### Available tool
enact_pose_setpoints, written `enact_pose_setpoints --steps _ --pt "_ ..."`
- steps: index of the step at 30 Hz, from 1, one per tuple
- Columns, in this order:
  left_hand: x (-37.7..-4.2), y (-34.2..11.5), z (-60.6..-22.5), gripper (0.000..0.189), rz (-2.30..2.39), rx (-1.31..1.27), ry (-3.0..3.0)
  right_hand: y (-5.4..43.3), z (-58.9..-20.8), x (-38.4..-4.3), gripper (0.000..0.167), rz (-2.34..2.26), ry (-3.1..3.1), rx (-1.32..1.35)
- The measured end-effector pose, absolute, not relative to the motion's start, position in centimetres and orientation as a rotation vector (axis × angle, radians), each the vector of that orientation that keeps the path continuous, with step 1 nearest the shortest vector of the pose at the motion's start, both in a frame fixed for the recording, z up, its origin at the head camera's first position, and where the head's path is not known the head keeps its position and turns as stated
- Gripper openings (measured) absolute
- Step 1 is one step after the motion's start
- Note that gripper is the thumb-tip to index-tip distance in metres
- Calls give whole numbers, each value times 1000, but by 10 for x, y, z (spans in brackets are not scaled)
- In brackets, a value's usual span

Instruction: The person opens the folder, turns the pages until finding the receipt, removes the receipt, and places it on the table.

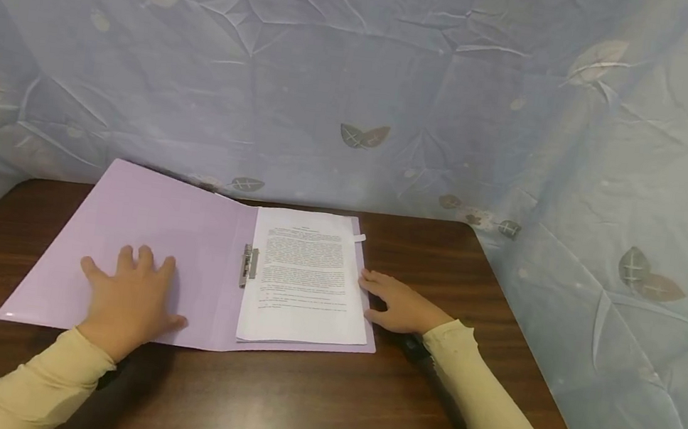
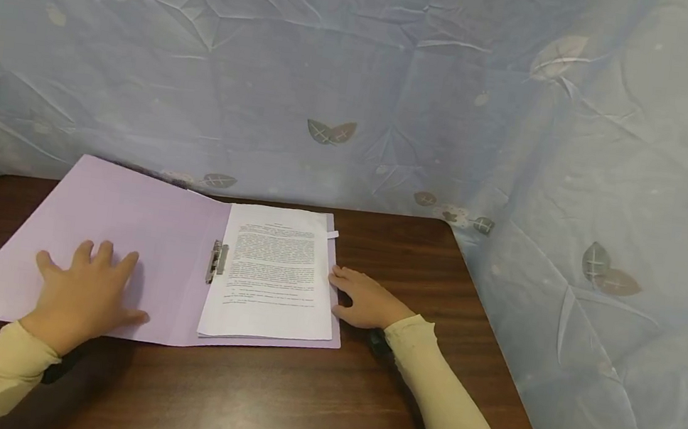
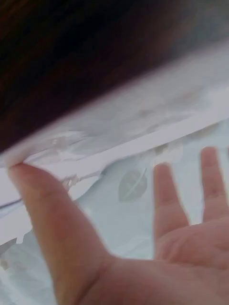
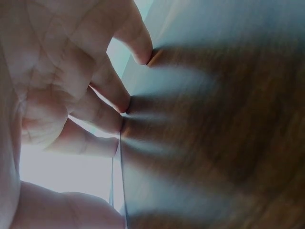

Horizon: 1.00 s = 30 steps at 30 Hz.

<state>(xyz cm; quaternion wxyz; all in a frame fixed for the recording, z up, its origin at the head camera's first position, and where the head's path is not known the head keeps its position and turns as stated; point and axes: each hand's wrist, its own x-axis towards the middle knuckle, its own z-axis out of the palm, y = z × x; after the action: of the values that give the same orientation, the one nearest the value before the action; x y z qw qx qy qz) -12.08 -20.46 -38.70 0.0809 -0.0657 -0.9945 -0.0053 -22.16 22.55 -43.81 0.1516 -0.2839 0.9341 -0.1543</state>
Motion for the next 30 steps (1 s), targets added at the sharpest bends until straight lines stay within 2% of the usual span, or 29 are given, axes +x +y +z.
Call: enact_pose_setpoints --steps 4,15,30 --pt "-130 -217 -393 103 -94 -254 -3087 225 -436 -221 69 -448 2674 -816" --pt "-158 -240 -410 108 -349 -627 -3206 225 -429 -217 70 -461 2660 -795" --pt "-168 -245 -415 115 -548 -636 -3305 227 -425 -220 70 -498 2627 -828"
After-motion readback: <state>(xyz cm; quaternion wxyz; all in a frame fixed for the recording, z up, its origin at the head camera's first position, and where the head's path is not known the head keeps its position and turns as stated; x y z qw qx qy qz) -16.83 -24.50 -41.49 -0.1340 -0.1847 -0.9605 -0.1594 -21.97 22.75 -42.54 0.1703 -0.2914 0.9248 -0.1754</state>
